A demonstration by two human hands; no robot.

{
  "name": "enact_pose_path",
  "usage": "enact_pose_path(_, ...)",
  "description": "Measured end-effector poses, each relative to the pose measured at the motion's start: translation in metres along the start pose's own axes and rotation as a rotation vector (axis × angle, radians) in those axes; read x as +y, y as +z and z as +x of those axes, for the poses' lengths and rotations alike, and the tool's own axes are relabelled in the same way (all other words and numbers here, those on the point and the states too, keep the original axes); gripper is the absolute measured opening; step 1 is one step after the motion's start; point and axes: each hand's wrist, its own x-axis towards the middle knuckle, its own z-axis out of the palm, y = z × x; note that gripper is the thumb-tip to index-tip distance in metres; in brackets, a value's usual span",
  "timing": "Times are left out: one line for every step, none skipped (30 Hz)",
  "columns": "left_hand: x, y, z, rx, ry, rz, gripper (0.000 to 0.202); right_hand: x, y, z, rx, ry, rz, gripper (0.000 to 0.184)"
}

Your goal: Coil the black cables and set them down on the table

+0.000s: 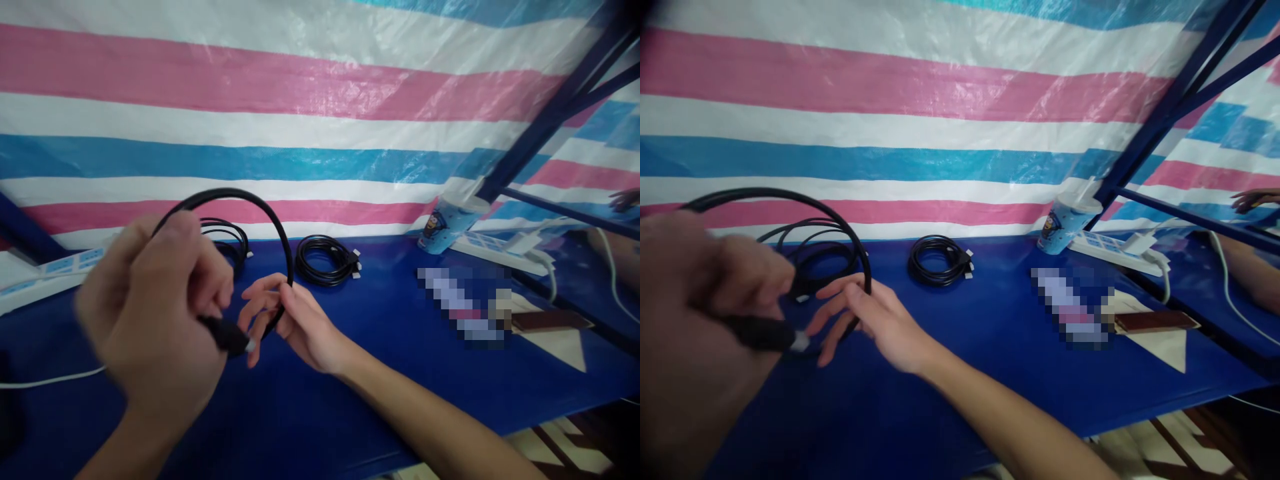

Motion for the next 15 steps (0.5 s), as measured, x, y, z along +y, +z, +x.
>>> enact_pose_path(-0.002, 0.009, 0.006, 0.07, 0.048, -0.056, 0.04, 0.001, 0.003, 0.0, 0.029, -0.005, 0.091, 0.053)
enact_pose_path(-0.007, 0.018, 0.009, 0.109, 0.086, -0.106, 0.041, 0.002, 0.005, 0.001, 0.072, -0.01, 0.168, 0.054)
enact_pose_path(-0.013, 0.026, 0.01, 0.1, 0.09, -0.104, 0.041, 0.003, 0.005, 0.001, 0.127, -0.011, 0.222, 0.054)
enact_pose_path(-0.022, 0.032, 0.01, 0.061, 0.073, -0.075, 0.041, 0.004, 0.004, 0.002, 0.188, -0.008, 0.246, 0.051)
enact_pose_path(-0.032, 0.037, 0.008, 0.009, 0.056, -0.02, 0.04, 0.005, 0.001, 0.003, 0.249, -0.001, 0.237, 0.046)
enact_pose_path(-0.042, 0.04, 0.006, -0.039, 0.037, 0.024, 0.038, 0.006, -0.003, 0.004, 0.304, 0.01, 0.227, 0.042)
enact_pose_path(-0.051, 0.04, 0.004, -0.076, 0.023, 0.041, 0.036, 0.007, -0.007, 0.005, 0.351, 0.027, 0.218, 0.039)
enact_pose_path(-0.059, 0.038, 0.004, -0.112, -0.009, 0.045, 0.031, 0.007, -0.011, 0.005, 0.39, 0.049, 0.205, 0.038)
enact_pose_path(-0.065, 0.035, 0.006, -0.147, -0.011, 0.014, 0.028, 0.008, -0.015, 0.006, 0.419, 0.077, 0.188, 0.037)
enact_pose_path(-0.068, 0.03, 0.011, -0.198, -0.047, -0.036, 0.024, 0.007, -0.018, 0.007, 0.439, 0.11, 0.168, 0.037)
enact_pose_path(-0.068, 0.024, 0.018, -0.272, -0.138, -0.119, 0.021, 0.007, -0.021, 0.007, 0.452, 0.145, 0.147, 0.037)
enact_pose_path(-0.065, 0.018, 0.025, -0.351, -0.199, -0.152, 0.022, 0.006, -0.024, 0.007, 0.46, 0.181, 0.127, 0.037)
enact_pose_path(-0.061, 0.011, 0.034, -0.459, -0.27, -0.17, 0.023, 0.005, -0.025, 0.007, 0.462, 0.215, 0.106, 0.038)
enact_pose_path(-0.055, 0.005, 0.042, -0.577, -0.395, -0.188, 0.025, 0.005, -0.027, 0.007, 0.457, 0.245, 0.087, 0.039)
enact_pose_path(-0.05, 0.0, 0.048, -0.641, -0.507, -0.181, 0.027, 0.004, -0.028, 0.007, 0.445, 0.271, 0.069, 0.039)
